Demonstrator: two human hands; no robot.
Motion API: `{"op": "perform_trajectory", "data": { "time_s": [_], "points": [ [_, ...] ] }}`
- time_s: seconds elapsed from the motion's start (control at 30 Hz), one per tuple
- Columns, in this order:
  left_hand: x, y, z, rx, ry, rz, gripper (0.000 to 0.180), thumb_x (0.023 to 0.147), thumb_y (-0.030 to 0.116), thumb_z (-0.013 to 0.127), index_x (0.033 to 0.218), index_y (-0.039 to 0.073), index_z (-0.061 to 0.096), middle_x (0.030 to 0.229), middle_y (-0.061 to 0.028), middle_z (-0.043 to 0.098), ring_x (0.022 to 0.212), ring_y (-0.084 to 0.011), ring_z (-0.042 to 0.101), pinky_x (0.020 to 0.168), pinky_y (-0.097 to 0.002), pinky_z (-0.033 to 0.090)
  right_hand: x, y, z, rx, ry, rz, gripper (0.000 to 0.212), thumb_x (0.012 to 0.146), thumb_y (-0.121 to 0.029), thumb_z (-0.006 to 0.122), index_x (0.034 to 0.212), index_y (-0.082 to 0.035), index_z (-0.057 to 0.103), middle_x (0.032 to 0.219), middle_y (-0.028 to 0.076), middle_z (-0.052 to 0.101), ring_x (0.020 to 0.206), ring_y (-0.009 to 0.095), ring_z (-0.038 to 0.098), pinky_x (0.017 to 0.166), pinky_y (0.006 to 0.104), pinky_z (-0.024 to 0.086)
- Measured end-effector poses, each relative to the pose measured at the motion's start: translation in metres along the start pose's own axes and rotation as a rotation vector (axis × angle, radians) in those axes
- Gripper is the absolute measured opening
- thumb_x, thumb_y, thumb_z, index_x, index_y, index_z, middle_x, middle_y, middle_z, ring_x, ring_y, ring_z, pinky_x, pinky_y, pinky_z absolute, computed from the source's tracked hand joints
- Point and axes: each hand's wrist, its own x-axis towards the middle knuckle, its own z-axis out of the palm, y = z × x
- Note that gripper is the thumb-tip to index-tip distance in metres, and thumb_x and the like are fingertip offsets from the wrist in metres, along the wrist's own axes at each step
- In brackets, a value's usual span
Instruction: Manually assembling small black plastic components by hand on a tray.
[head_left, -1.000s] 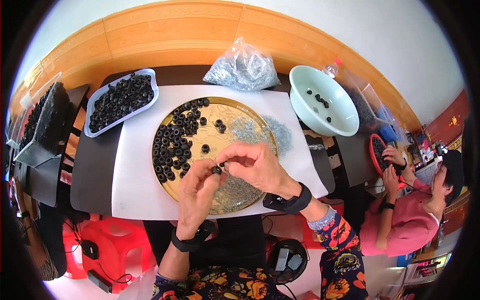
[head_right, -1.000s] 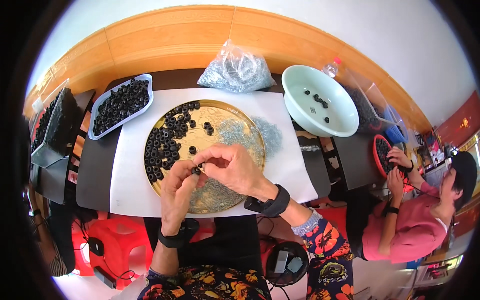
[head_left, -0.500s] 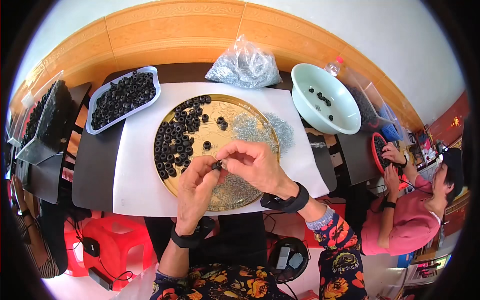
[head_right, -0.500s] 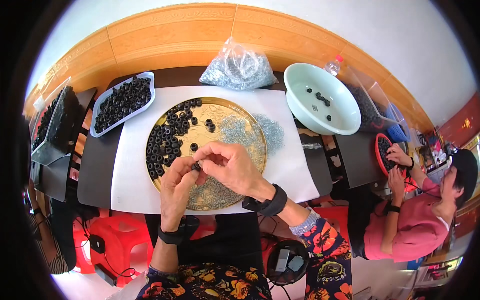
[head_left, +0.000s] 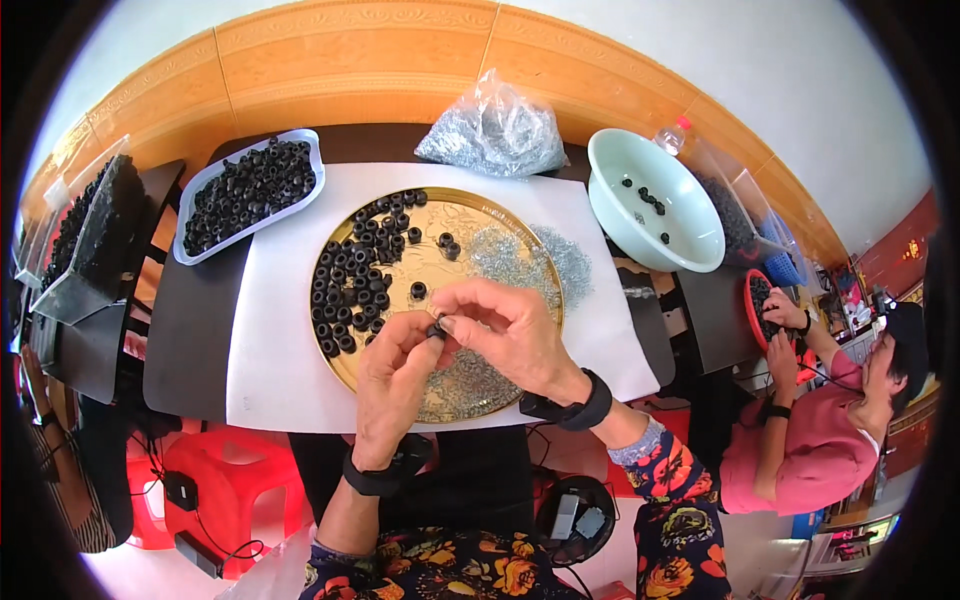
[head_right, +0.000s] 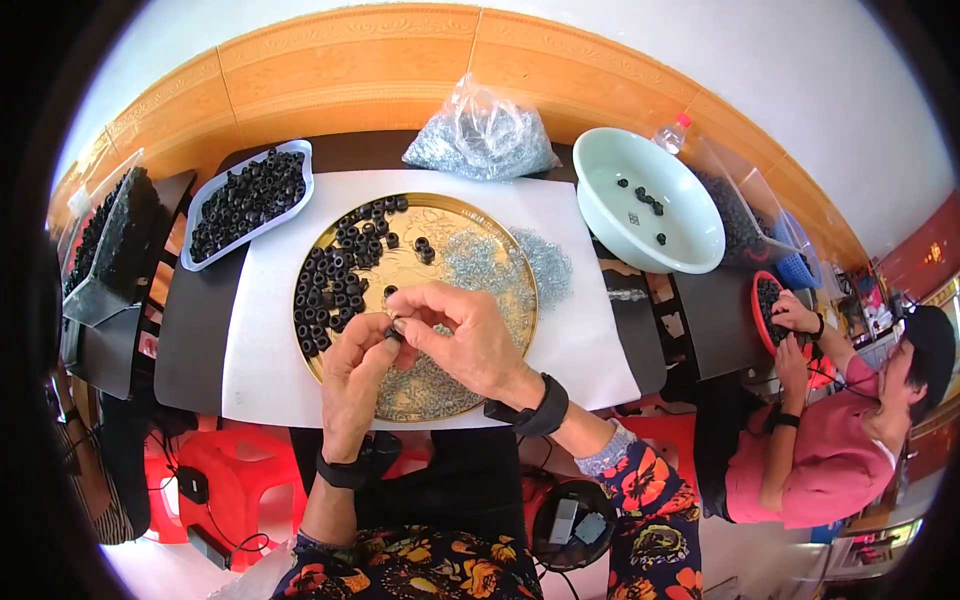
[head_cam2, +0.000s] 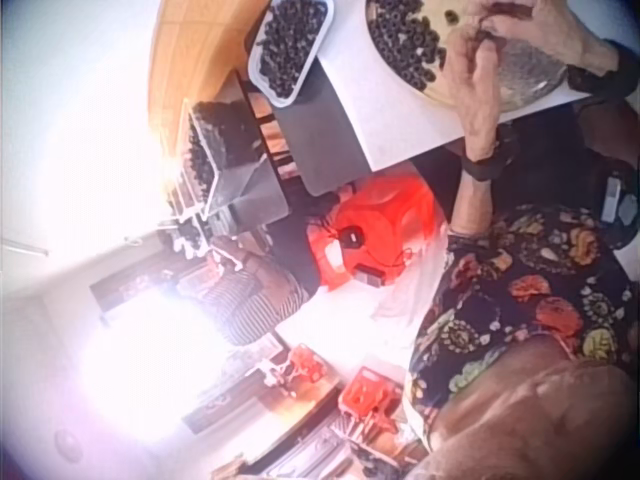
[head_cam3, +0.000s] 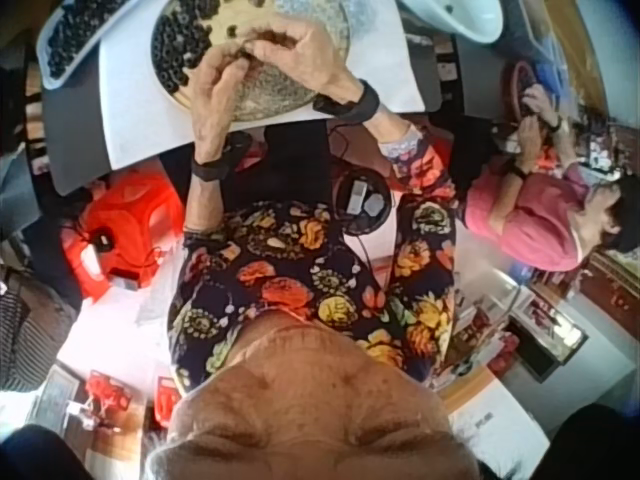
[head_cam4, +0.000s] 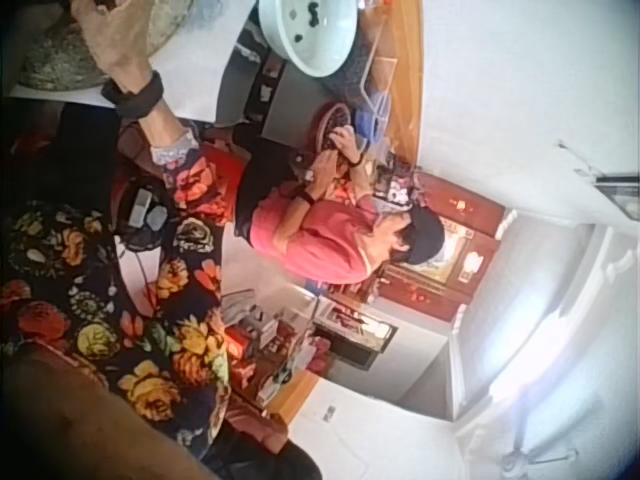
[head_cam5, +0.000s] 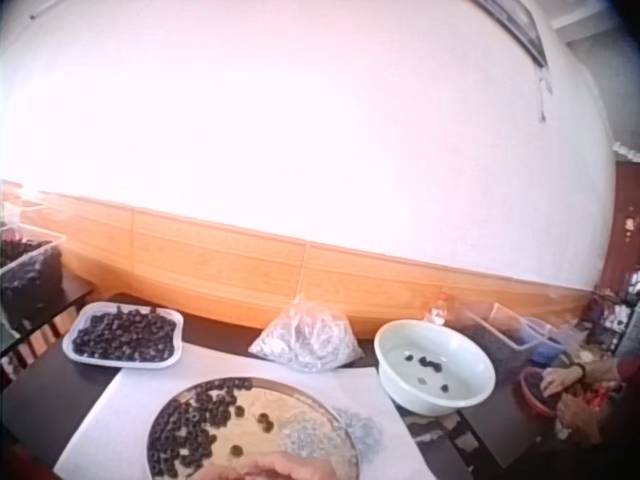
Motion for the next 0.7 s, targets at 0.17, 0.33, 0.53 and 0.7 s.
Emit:
{"op": "perform_trajectory", "data": {
  "time_s": [0.17, 0.33, 0.53, 0.7],
  "points": [
    [0.001, -0.004, -0.001, -0.019, -0.016, -0.017, 0.016, 0.094, 0.003, 0.053, 0.108, -0.002, 0.059, 0.091, -0.0043, 0.065, 0.080, -0.0104, 0.061, 0.074, -0.0248, 0.050, -0.004, 0.000, 0.002, 0.010, 0.010, -0.010, 0.017, 0.088, 0.002, 0.059, 0.104, 0.006, 0.065, 0.096, 0.010, 0.066, 0.071, 0.013, 0.067, 0.066, 0.0239, 0.054],
    [0.000, -0.005, -0.001, -0.072, -0.045, -0.019, 0.018, 0.093, 0.007, 0.052, 0.107, -0.002, 0.059, 0.091, -0.0051, 0.064, 0.082, -0.0107, 0.060, 0.077, -0.0253, 0.048, -0.005, 0.001, -0.003, -0.189, 0.007, -0.149, 0.021, 0.084, 0.003, 0.063, 0.104, 0.000, 0.069, 0.100, 0.009, 0.067, 0.086, 0.014, 0.065, 0.073, 0.0257, 0.052],
    [0.003, -0.003, 0.010, -0.337, -0.028, -0.125, 0.017, 0.093, 0.008, 0.050, 0.104, -0.001, 0.059, 0.094, -0.0078, 0.066, 0.085, -0.0123, 0.061, 0.081, -0.0267, 0.047, -0.011, -0.007, 0.000, -0.500, 0.085, -0.352, 0.036, 0.075, 0.002, 0.069, 0.110, -0.004, 0.067, 0.102, 0.012, 0.065, 0.082, 0.024, 0.067, 0.072, 0.0302, 0.054],
    [0.003, -0.005, 0.014, -0.479, -0.079, -0.188, 0.016, 0.093, 0.008, 0.050, 0.103, -0.001, 0.060, 0.098, -0.0098, 0.067, 0.087, -0.0133, 0.062, 0.084, -0.0275, 0.048, -0.019, -0.005, 0.003, -0.572, 0.153, -0.385, 0.043, 0.072, 0.004, 0.071, 0.112, -0.006, 0.065, 0.104, 0.008, 0.065, 0.084, 0.024, 0.064, 0.071, 0.0322, 0.052]
  ]
}}
